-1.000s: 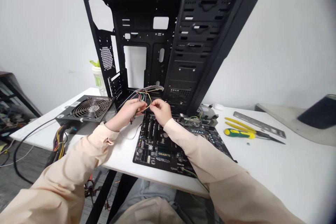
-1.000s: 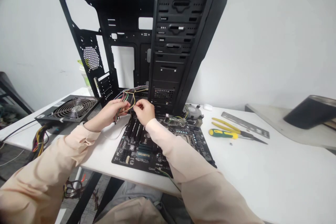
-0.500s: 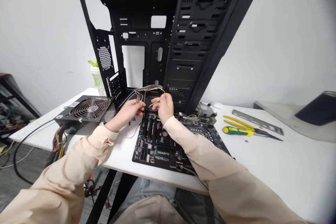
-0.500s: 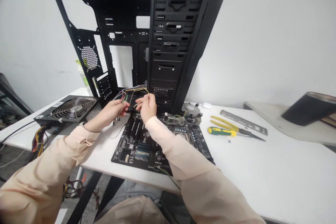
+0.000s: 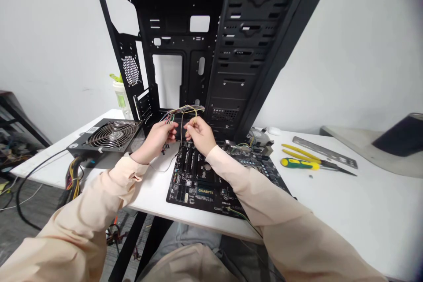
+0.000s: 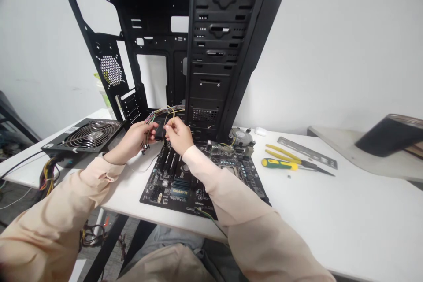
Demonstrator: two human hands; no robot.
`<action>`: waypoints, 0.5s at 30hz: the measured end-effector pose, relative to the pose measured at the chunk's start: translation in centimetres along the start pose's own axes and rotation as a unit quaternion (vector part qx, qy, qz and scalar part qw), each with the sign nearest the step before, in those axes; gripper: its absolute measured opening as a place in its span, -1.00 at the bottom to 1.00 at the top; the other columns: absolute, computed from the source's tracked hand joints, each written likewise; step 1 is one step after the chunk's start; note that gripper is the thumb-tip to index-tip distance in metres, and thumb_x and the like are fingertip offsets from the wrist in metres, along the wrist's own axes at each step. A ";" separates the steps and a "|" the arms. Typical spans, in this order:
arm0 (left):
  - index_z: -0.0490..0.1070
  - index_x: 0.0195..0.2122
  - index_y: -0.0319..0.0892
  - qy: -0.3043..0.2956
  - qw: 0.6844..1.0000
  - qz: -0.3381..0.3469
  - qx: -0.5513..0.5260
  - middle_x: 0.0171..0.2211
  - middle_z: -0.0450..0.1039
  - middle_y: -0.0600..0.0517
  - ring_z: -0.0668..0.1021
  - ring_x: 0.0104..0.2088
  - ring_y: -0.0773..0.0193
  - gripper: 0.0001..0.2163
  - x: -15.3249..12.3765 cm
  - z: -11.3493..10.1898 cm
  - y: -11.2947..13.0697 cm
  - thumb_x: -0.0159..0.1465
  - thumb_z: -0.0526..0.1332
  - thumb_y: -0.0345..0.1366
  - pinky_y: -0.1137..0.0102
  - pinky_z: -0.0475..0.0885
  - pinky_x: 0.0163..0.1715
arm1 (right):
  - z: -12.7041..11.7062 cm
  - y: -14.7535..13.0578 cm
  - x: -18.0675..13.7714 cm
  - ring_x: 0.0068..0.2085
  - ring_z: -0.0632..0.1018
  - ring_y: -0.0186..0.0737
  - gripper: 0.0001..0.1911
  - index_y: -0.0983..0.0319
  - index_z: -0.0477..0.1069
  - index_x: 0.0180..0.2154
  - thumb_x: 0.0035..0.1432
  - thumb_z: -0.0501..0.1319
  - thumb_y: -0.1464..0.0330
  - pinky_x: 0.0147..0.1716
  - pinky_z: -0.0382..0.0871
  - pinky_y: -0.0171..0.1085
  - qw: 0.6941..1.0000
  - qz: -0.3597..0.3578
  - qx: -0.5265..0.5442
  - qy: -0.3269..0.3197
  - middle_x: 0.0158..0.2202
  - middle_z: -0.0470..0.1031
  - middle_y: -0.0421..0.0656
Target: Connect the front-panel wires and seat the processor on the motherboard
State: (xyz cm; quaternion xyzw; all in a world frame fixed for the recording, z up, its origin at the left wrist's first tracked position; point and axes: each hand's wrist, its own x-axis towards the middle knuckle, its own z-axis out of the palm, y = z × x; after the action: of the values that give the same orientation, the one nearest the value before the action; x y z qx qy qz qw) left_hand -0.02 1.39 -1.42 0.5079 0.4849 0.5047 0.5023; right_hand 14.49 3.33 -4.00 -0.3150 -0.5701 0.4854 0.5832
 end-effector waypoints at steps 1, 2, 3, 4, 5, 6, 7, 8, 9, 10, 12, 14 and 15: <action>0.37 -0.29 -0.27 -0.001 1.000 0.004 0.002 -0.48 0.34 0.13 0.39 -0.56 0.45 -0.84 -0.1 0.0 0.0 0.33 0.17 -0.25 0.50 0.36 -0.55 | -0.1 -0.1 0.1 -0.55 0.42 -0.45 -0.72 0.18 0.19 -0.42 -0.01 0.28 0.23 -0.56 0.38 -0.42 1.000 0.016 0.013 -0.013 -0.50 0.40 -0.33; 0.37 -0.33 -0.26 -0.004 1.000 0.010 0.005 -0.50 0.34 0.14 0.38 -0.58 0.46 -0.85 -0.2 0.1 0.1 0.31 0.18 -0.28 0.52 0.33 -0.58 | -0.1 -0.3 0.1 -0.56 0.43 -0.44 -0.69 0.18 0.16 -0.41 0.02 0.26 0.18 -0.56 0.40 -0.41 0.999 0.033 0.027 -0.027 -0.50 0.42 -0.33; 0.37 -0.38 -0.26 -0.010 1.000 0.018 0.012 -0.53 0.34 0.14 0.37 -0.60 0.46 -0.87 -0.3 0.1 0.1 0.28 0.20 -0.31 0.53 0.29 -0.60 | -0.2 -0.5 0.2 -0.56 0.45 -0.43 -0.66 0.17 0.13 -0.40 0.05 0.24 0.13 -0.55 0.41 -0.39 0.997 0.050 0.042 -0.040 -0.50 0.43 -0.33; 0.37 -0.43 -0.26 -0.020 0.999 0.025 0.020 -0.56 0.33 0.14 0.35 -0.62 0.47 -0.88 -0.4 0.2 0.1 0.23 0.22 -0.35 0.54 0.25 -0.62 | -0.3 -0.7 0.3 -0.55 0.46 -0.42 -0.65 0.17 0.12 -0.39 0.07 0.22 0.11 -0.54 0.43 -0.38 0.995 0.066 0.057 -0.053 -0.51 0.44 -0.32; 0.36 -0.48 -0.25 -0.033 0.999 0.030 0.029 -0.60 0.32 0.14 0.34 -0.65 0.47 -0.88 -0.5 0.2 0.0 0.18 0.24 -0.38 0.54 0.22 -0.65 | -0.4 -0.8 0.3 -0.55 0.47 -0.42 -0.64 0.17 0.11 -0.38 0.09 0.21 0.09 -0.52 0.44 -0.37 0.992 0.079 0.071 -0.063 -0.51 0.44 -0.32; 0.36 -0.52 -0.24 -0.047 0.998 0.034 0.039 -0.63 0.30 0.15 0.32 -0.67 0.46 -0.89 -0.6 0.3 0.0 0.13 0.24 -0.40 0.53 0.18 -0.67 | -0.5 -1.0 0.4 -0.54 0.47 -0.42 -0.64 0.17 0.11 -0.38 0.10 0.21 0.09 -0.51 0.45 -0.37 0.990 0.088 0.083 -0.069 -0.51 0.45 -0.31; 0.36 -0.55 -0.24 -0.061 0.996 0.038 0.048 -0.66 0.28 0.15 0.31 -0.69 0.46 -0.89 -0.6 0.3 0.0 0.09 0.25 -0.41 0.52 0.15 -0.69 | -0.5 -1.2 0.4 -0.54 0.48 -0.43 -0.64 0.17 0.11 -0.37 0.10 0.22 0.10 -0.49 0.46 -0.37 0.988 0.093 0.094 -0.073 -0.50 0.46 -0.31; 0.37 -0.56 -0.23 -0.072 0.995 0.041 0.054 -0.68 0.26 0.15 0.30 -0.70 0.45 -0.90 -0.7 0.3 -0.1 0.07 0.25 -0.41 0.52 0.12 -0.70 | -0.5 -1.2 0.4 -0.54 0.48 -0.43 -0.64 0.17 0.12 -0.37 0.08 0.24 0.12 -0.48 0.46 -0.37 0.987 0.096 0.103 -0.074 -0.50 0.46 -0.31; 0.38 -0.55 -0.23 -0.080 0.994 0.044 0.059 -0.69 0.25 0.15 0.29 -0.70 0.45 -0.92 -0.7 0.3 -0.1 0.05 0.25 -0.41 0.51 0.11 -0.71 | -0.6 -1.3 0.4 -0.53 0.48 -0.44 -0.64 0.17 0.13 -0.37 0.06 0.27 0.14 -0.46 0.47 -0.38 0.986 0.097 0.110 -0.074 -0.49 0.46 -0.31; 0.38 -0.55 -0.23 -0.086 0.993 0.049 0.063 -0.68 0.25 0.15 0.28 -0.70 0.45 -0.94 -0.7 0.3 -0.1 0.04 0.24 -0.40 0.51 0.09 -0.71 | -0.6 -1.2 0.4 -0.53 0.48 -0.44 -0.64 0.17 0.14 -0.37 0.02 0.30 0.16 -0.45 0.47 -0.38 0.986 0.096 0.114 -0.074 -0.49 0.46 -0.32; 0.39 -0.51 -0.23 -0.093 0.992 0.057 0.065 -0.65 0.28 0.14 0.27 -0.69 0.45 -0.95 -0.7 0.3 -0.1 0.03 0.24 -0.38 0.51 0.09 -0.70 | -0.6 -1.1 0.3 -0.52 0.47 -0.46 -0.61 0.18 0.18 -0.37 -0.08 0.37 0.20 -0.45 0.47 -0.40 0.987 0.092 0.113 -0.074 -0.50 0.46 -0.33; 0.40 -0.48 -0.23 -0.099 0.991 0.063 0.064 -0.60 0.32 0.12 0.28 -0.67 0.45 -0.94 -0.6 0.2 -0.1 0.02 0.24 -0.36 0.51 0.11 -0.68 | -0.6 -0.9 0.3 -0.53 0.46 -0.46 -0.58 0.20 0.24 -0.38 -0.19 0.42 0.23 -0.47 0.45 -0.42 0.988 0.089 0.101 -0.080 -0.53 0.44 -0.34; 0.40 -0.47 -0.23 -0.100 0.991 0.067 0.063 -0.58 0.33 0.12 0.29 -0.66 0.45 -0.93 -0.6 0.2 -0.1 0.02 0.25 -0.36 0.51 0.12 -0.67 | -0.6 -0.7 0.3 -0.54 0.46 -0.46 -0.58 0.21 0.27 -0.40 -0.24 0.44 0.23 -0.49 0.44 -0.42 0.988 0.089 0.092 -0.084 -0.56 0.43 -0.34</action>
State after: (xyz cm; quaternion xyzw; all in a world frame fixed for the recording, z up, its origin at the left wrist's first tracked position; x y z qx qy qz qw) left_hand 0.15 0.83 -1.50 0.6179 0.4279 0.4519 0.4805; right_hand 15.17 3.48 -3.30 -0.2677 -0.5398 0.6102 0.5144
